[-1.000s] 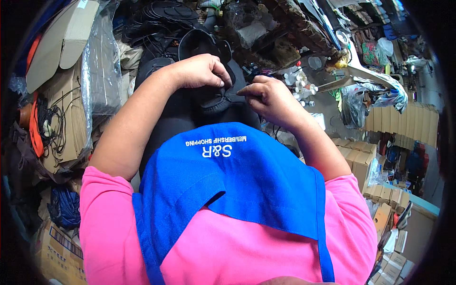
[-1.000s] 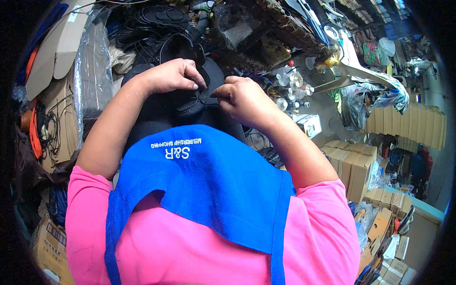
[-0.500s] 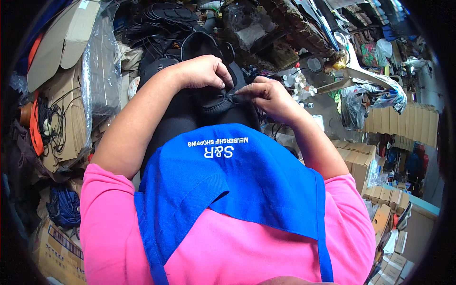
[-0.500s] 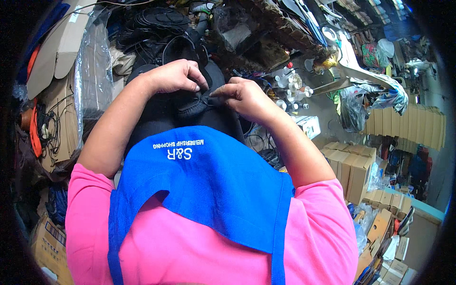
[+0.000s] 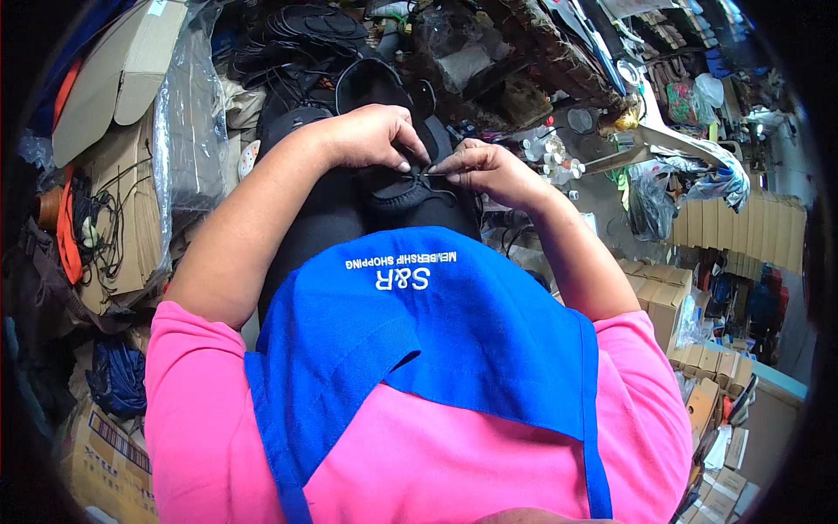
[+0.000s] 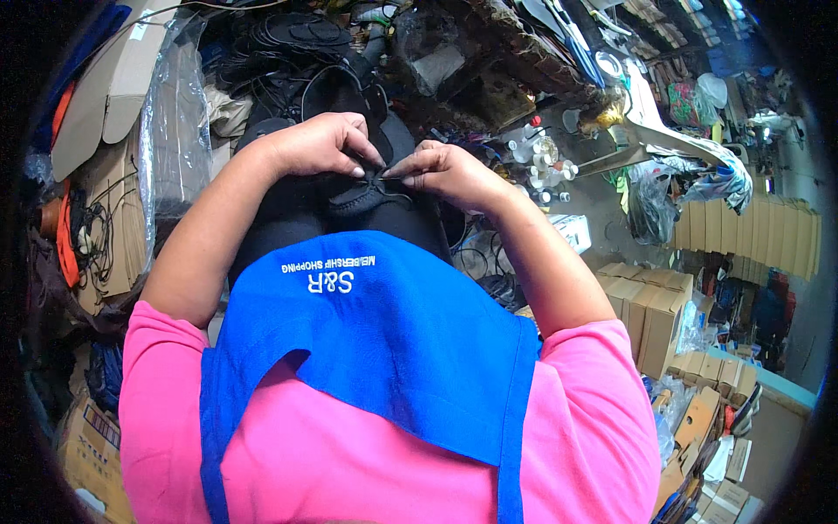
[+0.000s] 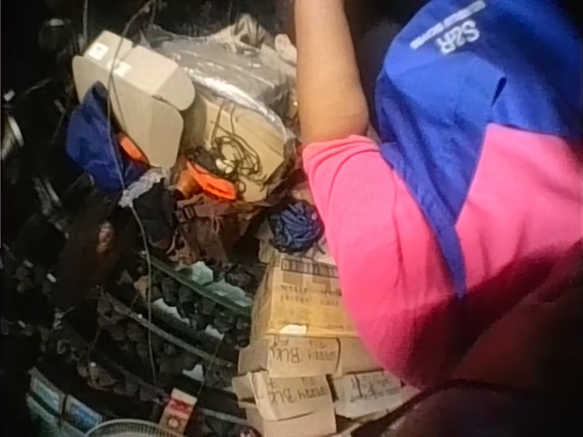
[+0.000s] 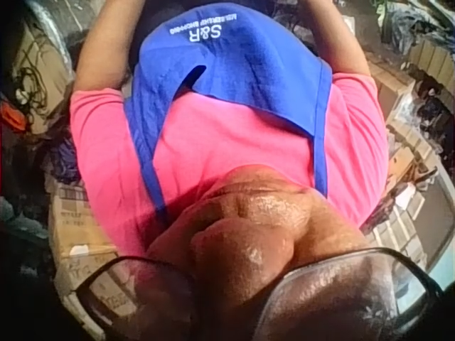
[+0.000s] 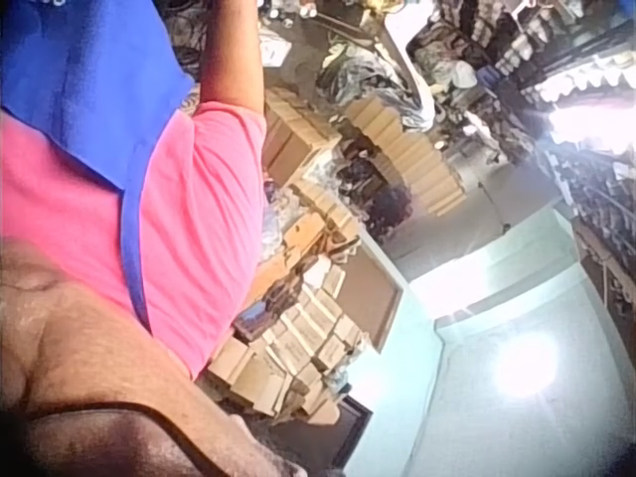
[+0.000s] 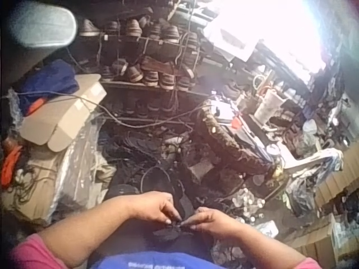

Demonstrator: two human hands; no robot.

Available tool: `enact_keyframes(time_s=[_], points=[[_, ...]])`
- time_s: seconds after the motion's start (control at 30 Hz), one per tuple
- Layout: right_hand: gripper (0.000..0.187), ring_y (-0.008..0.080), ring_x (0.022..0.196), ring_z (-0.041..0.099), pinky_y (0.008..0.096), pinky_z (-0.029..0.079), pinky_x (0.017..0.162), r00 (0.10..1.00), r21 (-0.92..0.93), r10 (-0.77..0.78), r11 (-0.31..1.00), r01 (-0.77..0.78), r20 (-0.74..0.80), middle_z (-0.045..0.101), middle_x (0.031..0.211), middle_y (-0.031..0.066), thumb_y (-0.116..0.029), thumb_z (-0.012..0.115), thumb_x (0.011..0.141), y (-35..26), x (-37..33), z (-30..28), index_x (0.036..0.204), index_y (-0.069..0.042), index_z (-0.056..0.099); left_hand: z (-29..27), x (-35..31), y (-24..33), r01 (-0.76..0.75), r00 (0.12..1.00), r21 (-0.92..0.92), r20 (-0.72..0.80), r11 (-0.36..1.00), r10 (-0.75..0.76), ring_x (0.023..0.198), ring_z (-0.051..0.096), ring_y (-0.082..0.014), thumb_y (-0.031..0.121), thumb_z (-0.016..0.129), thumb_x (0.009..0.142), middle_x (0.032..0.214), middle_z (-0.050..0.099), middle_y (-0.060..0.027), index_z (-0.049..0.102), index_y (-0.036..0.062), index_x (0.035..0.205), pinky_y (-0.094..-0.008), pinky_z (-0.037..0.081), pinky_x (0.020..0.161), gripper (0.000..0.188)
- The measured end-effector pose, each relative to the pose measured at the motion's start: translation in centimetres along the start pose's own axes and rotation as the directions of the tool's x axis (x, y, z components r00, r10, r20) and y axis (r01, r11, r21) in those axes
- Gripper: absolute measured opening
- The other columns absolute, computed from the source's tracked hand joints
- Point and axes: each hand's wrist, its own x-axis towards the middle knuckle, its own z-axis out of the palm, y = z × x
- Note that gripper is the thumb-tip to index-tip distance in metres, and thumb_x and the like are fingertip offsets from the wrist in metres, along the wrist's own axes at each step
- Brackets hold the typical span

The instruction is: Stitching or lacing the edge of a black shoe upper manually.

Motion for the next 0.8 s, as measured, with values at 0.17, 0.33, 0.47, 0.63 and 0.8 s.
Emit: enact_keyframes(time_s=[0.17, 0.33, 0.47, 0.63, 0.8], points=[[0.017, 0.0086, 0.080, 0.057, 0.0252, 0.046, 0.074, 0.993, 0.271, 0.109, 0.958, -0.094, -0.041, 0.060, 0.084, 0.0012, -0.009, 0.070, 0.082, -1.0, 1.0, 1.9, 0.098, -0.003, 0.069, 0.3, 0.0, 0.2, 0.066, 0.997, 0.007, -0.034, 0.998, -0.066, 0.086, 0.055, -0.0211, 0.008, 0.075, 0.068, 0.086, 0.052, -0.0063, 0.072, 0.0112, 0.100, -0.0312, 0.046, 0.078, 0.032], [0.014, 0.0105, 0.078, 0.059, 0.0268, 0.048, 0.070, 0.980, -0.090, -0.098, 0.992, 0.084, -0.173, 0.061, 0.082, 0.0034, -0.008, 0.071, 0.080, -1.6, 1.1, 2.5, 0.093, -0.003, 0.068, 1.8, -1.0, 0.9, 0.078, 0.950, 0.111, -0.309, 0.991, -0.040, 0.092, 0.056, -0.0257, 0.001, 0.064, 0.072, 0.096, 0.053, -0.0109, 0.069, 0.0096, 0.105, -0.0343, 0.046, 0.083, 0.035], [0.016, 0.0200, 0.079, 0.061, 0.0308, 0.049, 0.072, 0.954, -0.280, -0.215, 0.948, 0.152, -0.209, 0.061, 0.085, 0.0086, -0.006, 0.068, 0.080, -2.0, -0.3, 2.3, 0.096, -0.008, 0.070, 2.4, -4.3, 0.9, 0.089, 0.811, 0.165, -0.584, 0.982, 0.024, 0.096, 0.054, -0.0286, -0.008, 0.050, 0.073, 0.104, 0.050, -0.0146, 0.064, 0.0095, 0.113, -0.0362, 0.044, 0.088, 0.046], [0.028, 0.0286, 0.075, 0.055, 0.0390, 0.041, 0.072, 0.909, -0.582, -0.314, 0.806, 0.103, -0.274, 0.054, 0.076, 0.0093, -0.009, 0.063, 0.077, -1.6, -1.5, 4.0, 0.103, -0.018, 0.071, 4.6, -7.6, 3.9, 0.152, 0.808, 0.085, -0.584, 0.985, -0.074, 0.081, 0.058, -0.0262, -0.009, 0.055, 0.075, 0.086, 0.054, -0.0112, 0.066, 0.0073, 0.104, -0.0334, 0.048, 0.073, 0.035], [0.035, 0.0255, 0.078, 0.054, 0.0395, 0.039, 0.077, 0.901, -0.656, -0.304, 0.754, 0.030, -0.309, 0.052, 0.076, 0.0077, -0.008, 0.062, 0.075, -2.2, -2.3, 5.4, 0.107, -0.020, 0.070, 6.5, -7.8, 3.5, 0.313, 0.777, 0.344, -0.628, 0.885, -0.031, 0.082, 0.056, -0.0244, 0.007, 0.068, 0.075, 0.077, 0.054, -0.0061, 0.069, 0.0094, 0.087, -0.0365, 0.041, 0.076, 0.012]])
